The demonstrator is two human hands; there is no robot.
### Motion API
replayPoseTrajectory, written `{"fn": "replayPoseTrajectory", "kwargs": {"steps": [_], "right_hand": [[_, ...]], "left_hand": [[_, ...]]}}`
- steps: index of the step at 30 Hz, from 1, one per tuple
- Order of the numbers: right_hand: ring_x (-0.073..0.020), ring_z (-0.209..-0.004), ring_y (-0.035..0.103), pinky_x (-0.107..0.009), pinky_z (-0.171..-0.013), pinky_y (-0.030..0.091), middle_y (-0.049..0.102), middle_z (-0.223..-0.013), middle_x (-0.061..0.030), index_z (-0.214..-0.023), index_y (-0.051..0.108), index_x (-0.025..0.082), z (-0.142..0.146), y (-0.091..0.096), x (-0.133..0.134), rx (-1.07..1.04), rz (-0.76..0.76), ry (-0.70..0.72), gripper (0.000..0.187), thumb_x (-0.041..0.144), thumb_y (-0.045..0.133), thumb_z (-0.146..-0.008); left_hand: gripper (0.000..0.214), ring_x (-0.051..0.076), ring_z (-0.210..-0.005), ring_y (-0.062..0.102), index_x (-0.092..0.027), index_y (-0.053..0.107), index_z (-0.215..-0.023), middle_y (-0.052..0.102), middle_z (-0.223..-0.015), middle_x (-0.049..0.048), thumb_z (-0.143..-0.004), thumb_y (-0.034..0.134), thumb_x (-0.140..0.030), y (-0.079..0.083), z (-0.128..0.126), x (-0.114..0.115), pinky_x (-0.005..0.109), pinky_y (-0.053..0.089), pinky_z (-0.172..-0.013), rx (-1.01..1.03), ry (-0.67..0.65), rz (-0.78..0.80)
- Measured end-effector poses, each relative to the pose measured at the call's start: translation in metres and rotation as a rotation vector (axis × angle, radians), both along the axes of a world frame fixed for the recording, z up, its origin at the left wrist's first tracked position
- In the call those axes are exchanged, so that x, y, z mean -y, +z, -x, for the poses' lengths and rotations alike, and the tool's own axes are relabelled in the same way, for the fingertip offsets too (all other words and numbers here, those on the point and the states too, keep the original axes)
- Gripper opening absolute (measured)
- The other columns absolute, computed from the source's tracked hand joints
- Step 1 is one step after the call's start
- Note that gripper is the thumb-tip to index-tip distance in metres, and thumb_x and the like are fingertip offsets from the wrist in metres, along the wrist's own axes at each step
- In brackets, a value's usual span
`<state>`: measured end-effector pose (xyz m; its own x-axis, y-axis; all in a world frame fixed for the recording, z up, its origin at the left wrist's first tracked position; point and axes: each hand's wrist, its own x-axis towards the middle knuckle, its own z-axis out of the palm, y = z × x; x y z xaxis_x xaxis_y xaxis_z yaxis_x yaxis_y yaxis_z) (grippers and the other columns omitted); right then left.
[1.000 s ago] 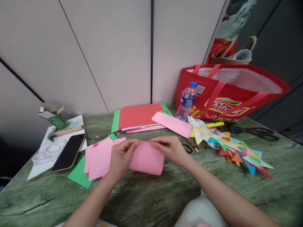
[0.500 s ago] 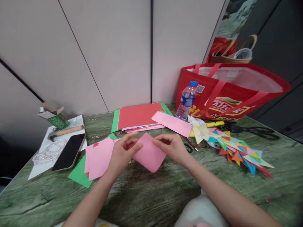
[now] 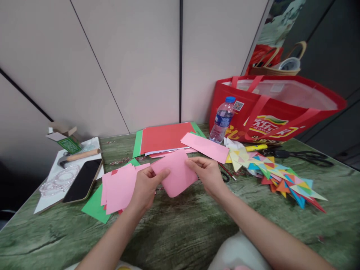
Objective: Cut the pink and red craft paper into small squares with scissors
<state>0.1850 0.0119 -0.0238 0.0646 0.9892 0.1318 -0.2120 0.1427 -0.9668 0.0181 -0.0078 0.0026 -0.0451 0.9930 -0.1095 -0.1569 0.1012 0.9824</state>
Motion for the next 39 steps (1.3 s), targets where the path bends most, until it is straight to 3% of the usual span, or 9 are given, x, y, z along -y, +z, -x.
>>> {"fn": "replayPoseTrajectory", "kwargs": {"steps": [5,12,20,33,39], "right_hand": [[-0.0144,-0.055,0.057,-0.026,-0.051,0.042,0.071,-0.067,-0.0032,-0.069,0.071,0.017,-0.0005,-0.0001,-0.0015,-0.050,0.031,-0.030,0.016,0.032,0.070,-0.063],[-0.0148,-0.056,0.058,-0.027,-0.053,0.043,0.071,-0.066,-0.0025,-0.068,0.071,0.018,0.0002,0.0014,-0.0020,-0.106,0.068,-0.037,0.016,0.032,0.072,-0.060],[-0.0131,-0.052,0.056,-0.025,-0.051,0.041,0.070,-0.063,-0.0018,-0.066,0.071,0.018,0.0006,0.0023,-0.0011,-0.138,0.091,-0.034,0.016,0.031,0.073,-0.058],[-0.0133,-0.051,0.055,-0.026,-0.050,0.041,0.070,-0.062,-0.0022,-0.065,0.071,0.017,0.0014,0.0029,-0.0005,-0.153,0.108,-0.031,0.017,0.032,0.074,-0.056],[-0.0126,-0.052,0.055,-0.025,-0.051,0.042,0.070,-0.062,-0.0003,-0.065,0.071,0.019,0.0010,0.0025,-0.0010,-0.177,0.110,-0.041,0.015,0.031,0.073,-0.058]], "left_hand": [[0.031,0.013,-0.058,0.056,-0.011,0.069,-0.083,0.068,-0.071,0.0063,-0.058,0.072,-0.029,0.0018,-0.0002,-0.0005,0.024,0.046,-0.051,0.026,0.018,-0.028],[0.023,0.008,-0.050,0.050,-0.011,0.062,-0.052,0.059,-0.052,-0.0008,-0.053,0.075,-0.029,0.0023,-0.0003,-0.0014,0.022,0.045,-0.050,0.061,0.098,-0.035],[0.023,0.010,-0.054,0.052,-0.012,0.068,-0.067,0.062,-0.058,0.0011,-0.055,0.074,-0.031,0.0039,0.0030,-0.0029,0.022,0.045,-0.052,0.092,0.090,-0.051],[0.019,0.008,-0.053,0.049,-0.013,0.066,-0.057,0.060,-0.055,-0.0007,-0.055,0.075,-0.030,0.0040,0.0060,-0.0054,0.022,0.043,-0.053,0.102,0.168,-0.140],[0.029,0.009,-0.052,0.051,-0.012,0.065,-0.063,0.060,-0.056,0.0013,-0.060,0.070,-0.040,0.0014,0.0020,-0.0039,0.023,0.043,-0.052,0.130,-0.011,0.005]]}}
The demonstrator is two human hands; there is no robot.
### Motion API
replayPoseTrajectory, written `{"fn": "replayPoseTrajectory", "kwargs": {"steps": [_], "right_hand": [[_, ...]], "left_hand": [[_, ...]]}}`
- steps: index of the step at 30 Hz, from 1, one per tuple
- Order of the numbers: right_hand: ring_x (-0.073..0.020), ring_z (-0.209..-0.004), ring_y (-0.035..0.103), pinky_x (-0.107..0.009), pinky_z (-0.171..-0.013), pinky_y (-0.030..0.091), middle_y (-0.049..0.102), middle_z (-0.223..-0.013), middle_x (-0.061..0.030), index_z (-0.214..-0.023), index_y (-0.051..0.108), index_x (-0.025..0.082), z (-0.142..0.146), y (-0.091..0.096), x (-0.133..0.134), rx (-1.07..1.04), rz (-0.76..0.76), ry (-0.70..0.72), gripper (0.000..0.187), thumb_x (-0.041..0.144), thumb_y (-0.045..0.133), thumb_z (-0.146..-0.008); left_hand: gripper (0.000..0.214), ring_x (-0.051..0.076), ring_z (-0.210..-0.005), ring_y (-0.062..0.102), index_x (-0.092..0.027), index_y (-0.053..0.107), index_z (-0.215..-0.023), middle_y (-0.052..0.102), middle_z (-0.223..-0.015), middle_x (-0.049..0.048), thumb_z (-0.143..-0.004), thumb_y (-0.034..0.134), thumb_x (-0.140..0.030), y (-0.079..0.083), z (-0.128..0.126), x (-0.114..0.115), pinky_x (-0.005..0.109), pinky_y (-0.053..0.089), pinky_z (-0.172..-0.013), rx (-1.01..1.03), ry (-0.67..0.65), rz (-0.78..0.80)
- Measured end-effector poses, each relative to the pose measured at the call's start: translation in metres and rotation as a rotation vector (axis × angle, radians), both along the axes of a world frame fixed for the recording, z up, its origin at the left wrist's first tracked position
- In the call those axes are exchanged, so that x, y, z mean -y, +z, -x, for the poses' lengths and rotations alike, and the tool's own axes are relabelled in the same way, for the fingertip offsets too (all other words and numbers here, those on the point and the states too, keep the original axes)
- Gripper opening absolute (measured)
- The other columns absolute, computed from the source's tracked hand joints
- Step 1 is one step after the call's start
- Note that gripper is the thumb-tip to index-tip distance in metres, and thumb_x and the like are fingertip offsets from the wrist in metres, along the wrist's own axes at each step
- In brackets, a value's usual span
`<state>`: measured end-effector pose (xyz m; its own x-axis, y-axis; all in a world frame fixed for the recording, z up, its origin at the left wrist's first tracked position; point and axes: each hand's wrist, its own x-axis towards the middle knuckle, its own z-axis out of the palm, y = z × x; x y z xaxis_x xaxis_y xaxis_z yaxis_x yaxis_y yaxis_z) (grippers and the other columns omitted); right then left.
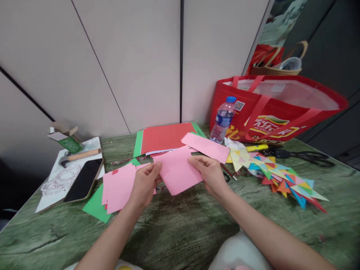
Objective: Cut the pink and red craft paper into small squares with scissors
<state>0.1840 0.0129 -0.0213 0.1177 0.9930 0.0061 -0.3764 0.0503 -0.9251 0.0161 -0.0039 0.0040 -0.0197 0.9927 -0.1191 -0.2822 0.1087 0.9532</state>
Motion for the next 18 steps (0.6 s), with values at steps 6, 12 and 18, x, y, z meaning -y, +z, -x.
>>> {"fn": "replayPoseTrajectory", "kwargs": {"steps": [6,12,18], "right_hand": [[-0.0135,-0.056,0.057,-0.026,-0.056,0.044,0.069,-0.060,0.0001,-0.065,0.071,0.019,0.0004,-0.0028,-0.0017,-0.014,-0.005,-0.019,0.014,0.031,0.073,-0.057],[-0.0138,-0.055,0.057,-0.026,-0.054,0.044,0.069,-0.060,-0.0005,-0.064,0.071,0.019,-0.0004,-0.0050,-0.0045,-0.026,0.010,-0.035,0.016,0.031,0.075,-0.055],[-0.0143,-0.053,0.057,-0.027,-0.053,0.044,0.070,-0.062,-0.0013,-0.063,0.071,0.018,0.0000,-0.0029,-0.0035,-0.031,0.034,-0.041,0.018,0.032,0.076,-0.053]], "left_hand": [[0.028,0.005,-0.044,0.042,-0.011,0.062,-0.057,0.055,-0.050,-0.0013,-0.058,0.072,-0.037,-0.0014,-0.0103,0.0076,0.017,0.033,-0.043,-0.115,-0.052,0.079],[0.033,0.006,-0.043,0.044,-0.011,0.059,-0.052,0.056,-0.048,0.0000,-0.058,0.070,-0.041,-0.0012,-0.0101,0.0069,0.019,0.032,-0.041,-0.097,-0.078,0.093],[0.038,0.007,-0.041,0.044,-0.013,0.051,-0.044,0.053,-0.044,-0.0016,-0.056,0.072,-0.041,-0.0049,-0.0086,0.0066,0.019,0.031,-0.040,-0.118,-0.027,0.079]]}}
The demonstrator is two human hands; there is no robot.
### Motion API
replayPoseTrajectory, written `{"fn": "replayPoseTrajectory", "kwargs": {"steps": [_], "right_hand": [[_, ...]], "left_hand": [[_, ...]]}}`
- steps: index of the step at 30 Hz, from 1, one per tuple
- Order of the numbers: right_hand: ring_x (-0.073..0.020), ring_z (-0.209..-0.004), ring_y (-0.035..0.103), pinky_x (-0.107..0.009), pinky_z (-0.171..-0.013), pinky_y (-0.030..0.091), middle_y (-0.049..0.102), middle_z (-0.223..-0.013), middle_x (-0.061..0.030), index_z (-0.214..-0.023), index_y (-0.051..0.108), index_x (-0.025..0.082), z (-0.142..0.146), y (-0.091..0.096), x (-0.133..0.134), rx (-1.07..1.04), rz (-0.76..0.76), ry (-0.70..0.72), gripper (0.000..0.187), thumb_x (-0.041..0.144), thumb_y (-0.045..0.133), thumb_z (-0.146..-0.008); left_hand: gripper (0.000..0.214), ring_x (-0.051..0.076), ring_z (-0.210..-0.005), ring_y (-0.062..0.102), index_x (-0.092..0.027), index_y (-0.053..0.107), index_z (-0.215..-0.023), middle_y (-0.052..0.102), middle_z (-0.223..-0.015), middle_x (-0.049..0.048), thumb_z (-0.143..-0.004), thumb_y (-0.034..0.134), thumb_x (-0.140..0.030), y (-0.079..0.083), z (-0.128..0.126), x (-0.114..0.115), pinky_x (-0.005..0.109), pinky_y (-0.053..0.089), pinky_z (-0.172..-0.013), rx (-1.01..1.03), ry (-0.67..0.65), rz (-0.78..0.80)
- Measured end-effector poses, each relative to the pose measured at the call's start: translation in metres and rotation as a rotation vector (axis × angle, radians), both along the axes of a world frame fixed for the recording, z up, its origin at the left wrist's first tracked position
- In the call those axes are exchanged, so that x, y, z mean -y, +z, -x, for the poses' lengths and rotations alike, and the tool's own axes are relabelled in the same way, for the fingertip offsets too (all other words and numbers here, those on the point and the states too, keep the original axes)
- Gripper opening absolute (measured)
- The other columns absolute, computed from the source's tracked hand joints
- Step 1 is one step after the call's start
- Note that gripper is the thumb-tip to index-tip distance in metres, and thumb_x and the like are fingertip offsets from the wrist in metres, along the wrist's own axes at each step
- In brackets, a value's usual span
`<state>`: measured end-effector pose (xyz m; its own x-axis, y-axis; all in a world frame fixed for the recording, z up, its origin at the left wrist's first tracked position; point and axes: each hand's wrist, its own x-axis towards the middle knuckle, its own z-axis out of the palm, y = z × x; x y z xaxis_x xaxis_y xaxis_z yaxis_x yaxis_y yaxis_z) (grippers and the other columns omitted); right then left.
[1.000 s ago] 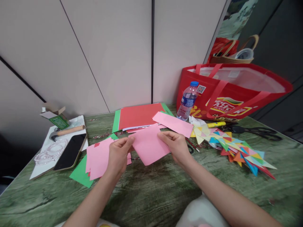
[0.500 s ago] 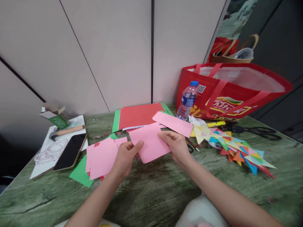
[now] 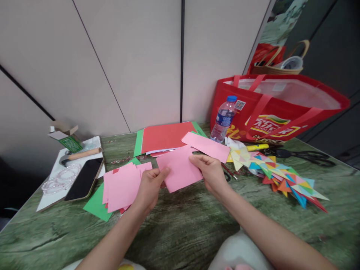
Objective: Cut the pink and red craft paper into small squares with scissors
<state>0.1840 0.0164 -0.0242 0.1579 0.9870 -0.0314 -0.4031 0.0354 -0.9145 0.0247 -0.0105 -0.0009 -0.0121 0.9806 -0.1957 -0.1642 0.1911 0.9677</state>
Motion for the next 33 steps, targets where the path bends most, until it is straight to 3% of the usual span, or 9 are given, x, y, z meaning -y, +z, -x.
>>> {"fn": "replayPoseTrajectory", "kwargs": {"steps": [3,10,14,20,28,33], "right_hand": [[-0.0142,-0.052,0.056,-0.027,-0.051,0.043,0.069,-0.059,-0.0014,-0.063,0.071,0.018,0.000,0.001,0.000,-0.007,0.010,-0.005,0.018,0.032,0.076,-0.053],[-0.0132,-0.052,0.055,-0.026,-0.052,0.043,0.069,-0.060,-0.0003,-0.061,0.070,0.018,-0.002,-0.008,-0.006,-0.033,0.015,-0.055,0.018,0.032,0.076,-0.052],[-0.0130,-0.053,0.055,-0.026,-0.053,0.042,0.069,-0.061,-0.0003,-0.061,0.070,0.017,-0.002,-0.015,-0.011,-0.024,0.009,-0.082,0.018,0.032,0.076,-0.052],[-0.0146,-0.052,0.056,-0.028,-0.052,0.043,0.070,-0.061,-0.0018,-0.064,0.071,0.016,-0.003,-0.016,-0.013,-0.005,0.010,-0.099,0.022,0.034,0.076,-0.051],[-0.0146,-0.051,0.056,-0.027,-0.050,0.043,0.069,-0.060,-0.0022,-0.064,0.071,0.016,-0.003,-0.011,-0.011,0.003,0.012,-0.103,0.023,0.034,0.076,-0.050],[-0.0149,-0.050,0.056,-0.027,-0.048,0.043,0.069,-0.059,-0.0024,-0.063,0.070,0.016,-0.002,-0.009,-0.009,0.007,-0.001,-0.120,0.024,0.036,0.076,-0.051]], "left_hand": [[0.036,0.007,-0.042,0.045,-0.012,0.054,-0.046,0.052,-0.043,-0.0020,-0.055,0.072,-0.043,0.002,-0.001,0.001,0.020,0.036,-0.042,0.003,-0.027,0.022],[0.031,0.018,-0.059,0.063,-0.013,0.060,-0.058,0.064,-0.060,0.0046,-0.060,0.069,-0.042,0.003,-0.001,0.002,0.029,0.049,-0.054,0.055,-0.244,0.074],[0.030,0.021,-0.062,0.065,-0.012,0.059,-0.058,0.065,-0.056,0.0069,-0.064,0.067,-0.040,0.002,0.001,0.001,0.031,0.051,-0.057,0.069,-0.250,0.129],[0.028,0.021,-0.066,0.066,-0.008,0.064,-0.072,0.069,-0.069,0.0118,-0.069,0.065,-0.036,0.001,0.002,0.000,0.033,0.054,-0.065,0.062,-0.267,0.145],[0.029,0.022,-0.054,0.065,-0.012,0.060,-0.061,0.064,-0.051,0.0049,-0.062,0.069,-0.039,0.002,-0.002,0.003,0.031,0.053,-0.054,-0.013,-0.174,0.067],[0.026,0.023,-0.060,0.066,-0.013,0.060,-0.061,0.061,-0.050,0.0021,-0.066,0.066,-0.038,0.001,-0.001,0.003,0.032,0.053,-0.060,0.006,-0.219,0.045]]}}
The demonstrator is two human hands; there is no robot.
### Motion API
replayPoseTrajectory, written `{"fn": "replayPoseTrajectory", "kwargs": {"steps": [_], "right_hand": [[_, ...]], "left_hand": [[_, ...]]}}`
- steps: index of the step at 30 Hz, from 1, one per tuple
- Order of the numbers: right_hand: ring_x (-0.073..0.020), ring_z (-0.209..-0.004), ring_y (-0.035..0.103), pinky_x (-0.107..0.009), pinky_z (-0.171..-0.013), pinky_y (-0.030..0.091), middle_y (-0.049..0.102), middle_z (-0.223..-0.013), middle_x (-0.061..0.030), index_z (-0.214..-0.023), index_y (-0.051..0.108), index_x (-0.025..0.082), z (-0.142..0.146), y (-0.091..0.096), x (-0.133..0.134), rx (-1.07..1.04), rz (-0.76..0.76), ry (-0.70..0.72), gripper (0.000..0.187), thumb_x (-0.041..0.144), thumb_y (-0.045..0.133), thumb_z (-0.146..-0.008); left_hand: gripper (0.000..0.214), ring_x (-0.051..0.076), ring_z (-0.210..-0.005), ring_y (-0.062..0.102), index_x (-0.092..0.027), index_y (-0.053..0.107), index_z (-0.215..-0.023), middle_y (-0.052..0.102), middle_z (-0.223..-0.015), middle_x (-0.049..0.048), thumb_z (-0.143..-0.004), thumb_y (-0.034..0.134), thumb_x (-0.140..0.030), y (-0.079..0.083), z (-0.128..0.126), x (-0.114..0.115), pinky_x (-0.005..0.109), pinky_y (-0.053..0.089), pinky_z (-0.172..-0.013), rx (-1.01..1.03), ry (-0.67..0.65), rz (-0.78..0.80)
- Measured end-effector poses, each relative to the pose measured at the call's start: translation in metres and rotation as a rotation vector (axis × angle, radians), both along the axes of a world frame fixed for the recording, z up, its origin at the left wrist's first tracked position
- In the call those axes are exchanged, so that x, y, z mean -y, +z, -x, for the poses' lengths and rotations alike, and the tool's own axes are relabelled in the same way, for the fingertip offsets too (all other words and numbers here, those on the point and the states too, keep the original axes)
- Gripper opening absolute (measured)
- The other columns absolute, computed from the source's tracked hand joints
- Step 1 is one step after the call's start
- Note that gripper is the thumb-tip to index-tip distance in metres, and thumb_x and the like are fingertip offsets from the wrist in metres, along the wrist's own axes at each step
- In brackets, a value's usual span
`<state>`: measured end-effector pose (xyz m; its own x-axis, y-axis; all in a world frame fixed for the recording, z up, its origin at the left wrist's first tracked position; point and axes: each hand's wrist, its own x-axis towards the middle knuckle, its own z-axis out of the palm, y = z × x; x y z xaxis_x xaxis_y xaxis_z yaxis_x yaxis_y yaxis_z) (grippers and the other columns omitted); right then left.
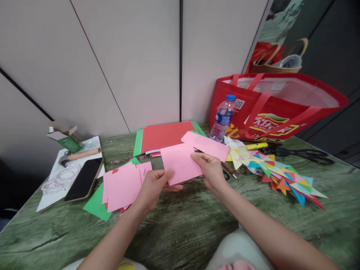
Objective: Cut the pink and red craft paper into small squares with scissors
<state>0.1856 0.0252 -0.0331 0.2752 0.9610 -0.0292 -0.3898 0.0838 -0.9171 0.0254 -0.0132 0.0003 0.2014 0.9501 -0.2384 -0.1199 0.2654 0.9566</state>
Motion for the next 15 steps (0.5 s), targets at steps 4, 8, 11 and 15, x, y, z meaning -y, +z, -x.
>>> {"fn": "replayPoseTrajectory", "kwargs": {"steps": [4,8,11,15], "right_hand": [[-0.0149,-0.051,0.056,-0.027,-0.050,0.044,0.069,-0.059,-0.0014,-0.062,0.069,0.017,0.0004,0.0010,0.0009,-0.002,-0.019,-0.016,0.022,0.035,0.075,-0.052],[-0.0156,-0.053,0.057,-0.028,-0.052,0.044,0.069,-0.060,-0.0009,-0.064,0.069,0.017,0.0003,0.0010,0.0011,0.005,-0.030,-0.025,0.022,0.035,0.075,-0.053],[-0.0162,-0.054,0.057,-0.029,-0.052,0.044,0.069,-0.061,-0.0013,-0.065,0.068,0.017,-0.0004,0.0003,0.0008,0.019,-0.037,-0.019,0.023,0.036,0.075,-0.053],[-0.0160,-0.054,0.058,-0.029,-0.054,0.046,0.068,-0.060,-0.0010,-0.065,0.067,0.018,-0.0007,-0.0019,-0.0001,0.051,-0.050,0.031,0.024,0.039,0.073,-0.055]], "left_hand": [[0.023,0.025,-0.073,0.067,-0.013,0.062,-0.073,0.068,-0.071,0.0068,-0.067,0.066,-0.035,-0.0014,-0.0005,-0.0001,0.034,0.054,-0.064,0.052,-0.075,0.048],[0.024,0.026,-0.070,0.067,-0.011,0.059,-0.067,0.067,-0.065,0.0097,-0.065,0.069,-0.032,-0.0018,-0.0016,0.0002,0.036,0.054,-0.064,0.071,-0.054,0.073],[0.026,0.025,-0.067,0.066,-0.010,0.060,-0.070,0.068,-0.066,0.0108,-0.065,0.068,-0.034,-0.0009,-0.0020,0.0005,0.036,0.053,-0.063,0.041,-0.045,0.050],[0.029,0.020,-0.065,0.064,-0.013,0.064,-0.073,0.067,-0.069,0.0056,-0.065,0.066,-0.040,-0.0006,-0.0028,-0.0007,0.034,0.052,-0.065,0.012,0.021,-0.050]]}}
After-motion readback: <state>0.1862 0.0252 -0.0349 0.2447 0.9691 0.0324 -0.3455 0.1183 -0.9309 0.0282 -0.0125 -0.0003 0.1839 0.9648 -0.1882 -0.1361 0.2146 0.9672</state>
